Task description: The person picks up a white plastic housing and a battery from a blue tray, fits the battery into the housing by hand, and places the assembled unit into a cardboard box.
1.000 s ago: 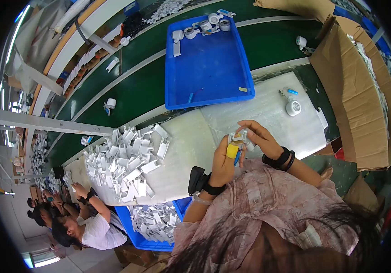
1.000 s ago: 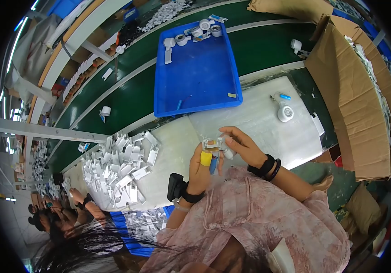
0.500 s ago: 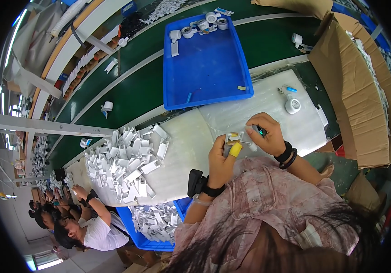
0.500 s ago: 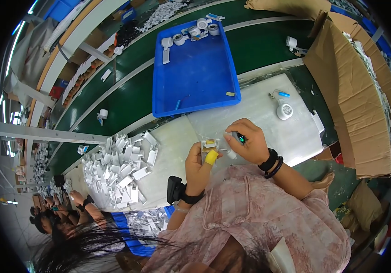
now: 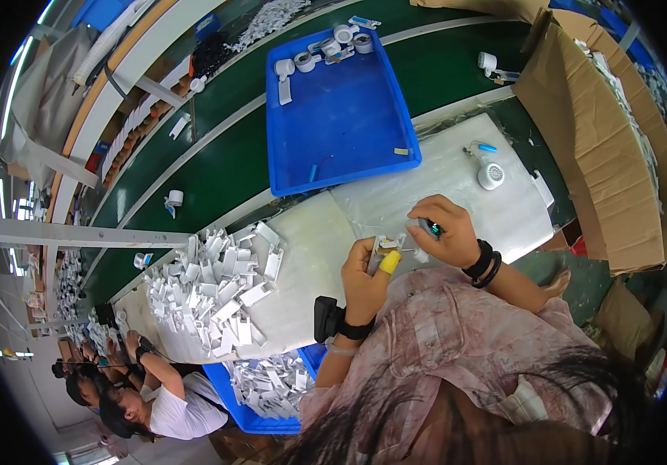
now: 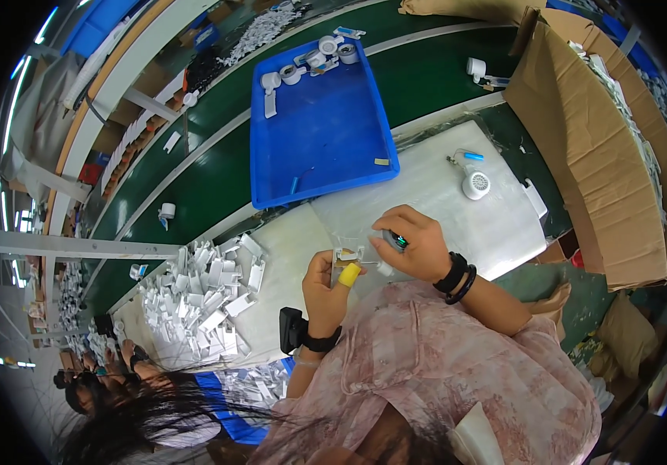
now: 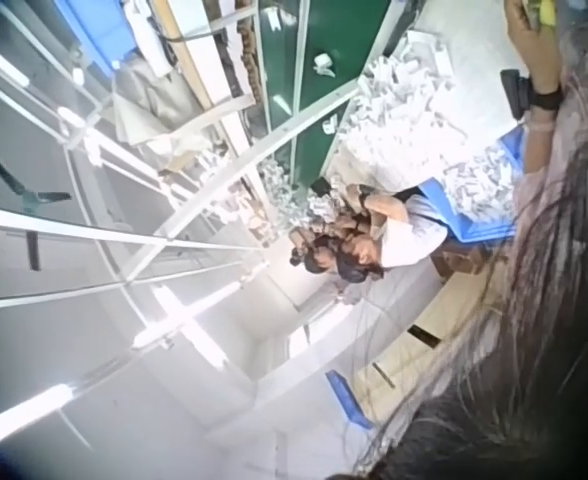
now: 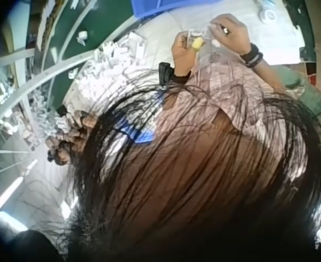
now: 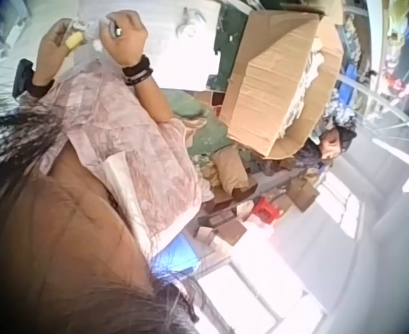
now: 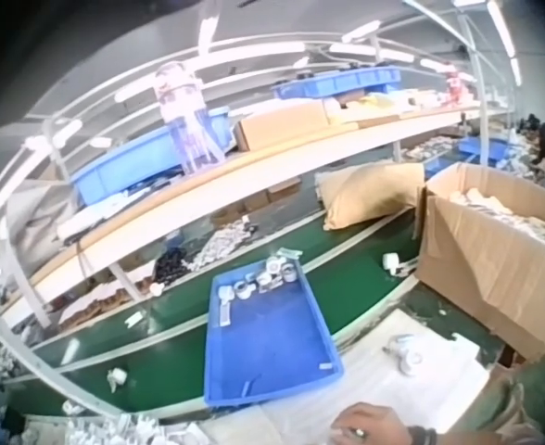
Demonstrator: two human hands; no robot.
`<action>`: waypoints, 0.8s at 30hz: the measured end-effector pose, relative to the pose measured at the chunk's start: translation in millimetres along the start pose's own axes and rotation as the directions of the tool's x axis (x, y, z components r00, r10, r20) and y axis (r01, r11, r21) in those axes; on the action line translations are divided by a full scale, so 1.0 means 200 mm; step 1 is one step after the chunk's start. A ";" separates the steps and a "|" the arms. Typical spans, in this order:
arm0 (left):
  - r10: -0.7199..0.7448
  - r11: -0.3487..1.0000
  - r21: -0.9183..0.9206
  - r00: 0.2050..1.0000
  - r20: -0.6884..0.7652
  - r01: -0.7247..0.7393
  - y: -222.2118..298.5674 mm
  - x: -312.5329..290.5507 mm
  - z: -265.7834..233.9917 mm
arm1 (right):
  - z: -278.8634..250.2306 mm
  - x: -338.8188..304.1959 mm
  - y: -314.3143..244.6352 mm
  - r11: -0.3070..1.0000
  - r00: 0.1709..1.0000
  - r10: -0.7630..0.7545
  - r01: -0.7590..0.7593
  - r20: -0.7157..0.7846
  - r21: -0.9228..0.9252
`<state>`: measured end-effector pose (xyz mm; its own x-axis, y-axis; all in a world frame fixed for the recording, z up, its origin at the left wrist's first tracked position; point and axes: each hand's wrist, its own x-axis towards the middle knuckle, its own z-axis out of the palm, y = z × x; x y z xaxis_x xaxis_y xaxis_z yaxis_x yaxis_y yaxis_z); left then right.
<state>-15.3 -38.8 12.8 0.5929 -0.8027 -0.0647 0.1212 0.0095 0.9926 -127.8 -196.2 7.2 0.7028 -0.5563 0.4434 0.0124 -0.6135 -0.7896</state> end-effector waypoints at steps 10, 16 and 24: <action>0.034 0.999 -0.011 0.999 -0.027 -0.035 -0.01 0.00 0.01 | 0.00 0.00 -0.01 1.000 1.000 0.012 -0.012 0.010 -0.005; 0.024 1.000 -0.015 1.000 -0.010 -0.024 0.00 0.01 0.01 | 0.01 0.00 0.00 1.000 1.000 0.021 -0.021 0.016 -0.003; 0.018 0.999 -0.043 1.000 0.002 -0.017 -0.01 0.01 0.00 | 0.01 0.01 0.02 1.000 0.999 0.029 -0.029 0.021 -0.002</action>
<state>-14.3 -41.7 11.2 0.5930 -0.8038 -0.0470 0.1449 0.0491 0.9882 -125.2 -197.4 4.1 0.7176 -0.5620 0.4113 -0.0091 -0.5981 -0.8014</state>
